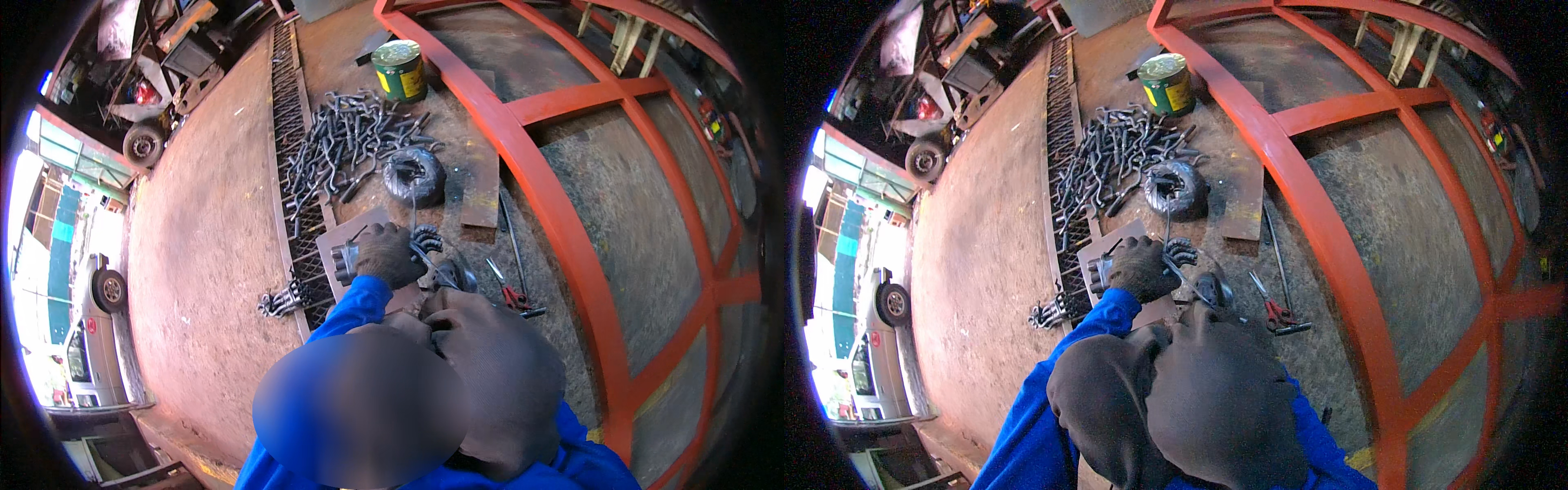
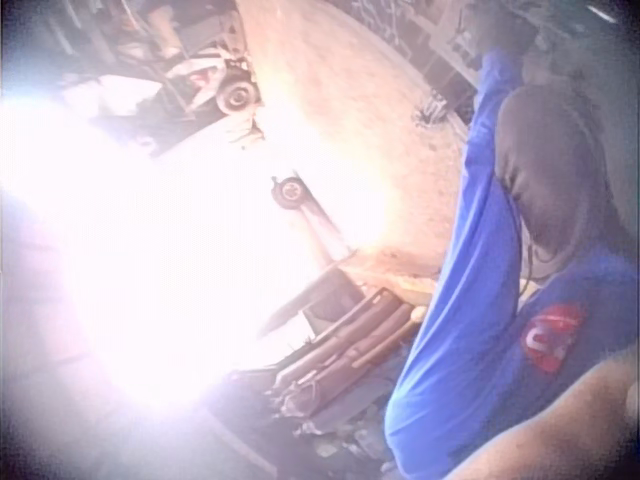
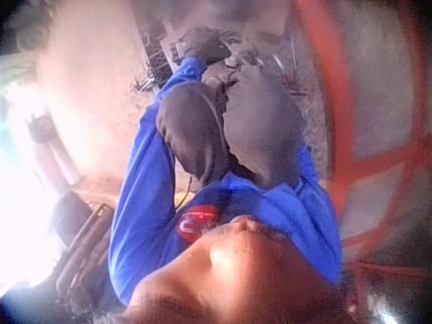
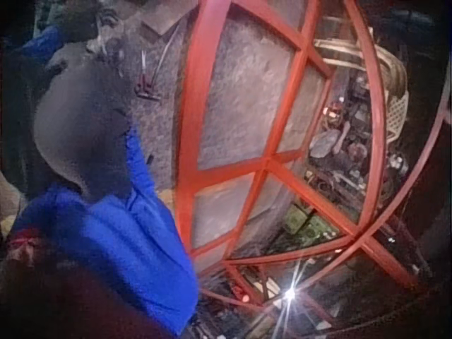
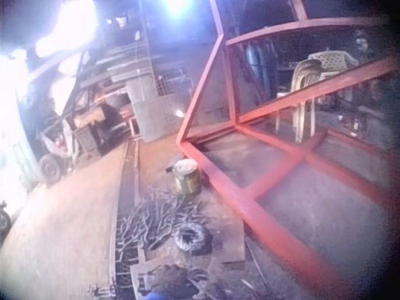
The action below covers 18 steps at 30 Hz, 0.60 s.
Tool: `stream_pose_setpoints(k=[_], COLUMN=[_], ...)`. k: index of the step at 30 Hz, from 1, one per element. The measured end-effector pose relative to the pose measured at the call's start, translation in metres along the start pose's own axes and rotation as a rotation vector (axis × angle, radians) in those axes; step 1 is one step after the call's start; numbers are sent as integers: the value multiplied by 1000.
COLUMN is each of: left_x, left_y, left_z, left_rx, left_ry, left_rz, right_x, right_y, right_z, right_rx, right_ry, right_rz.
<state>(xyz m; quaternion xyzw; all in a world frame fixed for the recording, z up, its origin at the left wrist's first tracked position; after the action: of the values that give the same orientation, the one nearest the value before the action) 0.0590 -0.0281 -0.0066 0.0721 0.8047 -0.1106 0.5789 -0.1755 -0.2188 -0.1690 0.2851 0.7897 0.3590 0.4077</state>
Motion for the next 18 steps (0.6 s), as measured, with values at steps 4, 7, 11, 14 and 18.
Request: stream_pose_setpoints(k=[4,7,11,14,18], left_x=[4,7,14,14,-2], left_y=[-2,2,5,3,13], left_z=[2,4,2,4,-3], left_rx=[26,43,86,147,122], left_ry=[55,75,27,-2,-164], left_rz=[-35,-32,-79,-158,-329], right_x=[9,2,-20,-42,-52], right_y=[15,20,17,49,98], right_z=[40,69,109,138,177], right_rx=[-140,-239,-375,-238,-302], right_ry=[81,76,-74,-35,97], right_rz=[-48,-127,-376,-485,-295])
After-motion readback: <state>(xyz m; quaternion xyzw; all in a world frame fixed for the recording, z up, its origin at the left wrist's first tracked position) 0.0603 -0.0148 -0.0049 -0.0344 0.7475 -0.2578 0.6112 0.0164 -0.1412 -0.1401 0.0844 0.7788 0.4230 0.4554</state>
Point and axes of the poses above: each hand's wrist, its own z-axis towards the middle knuckle, its own x-axis out of the palm, y = z × x, the point moved 8 cm from there along z, towards the middle knuckle, and after that the axes turned 4 degrees about -x, right-handed, at the moved point
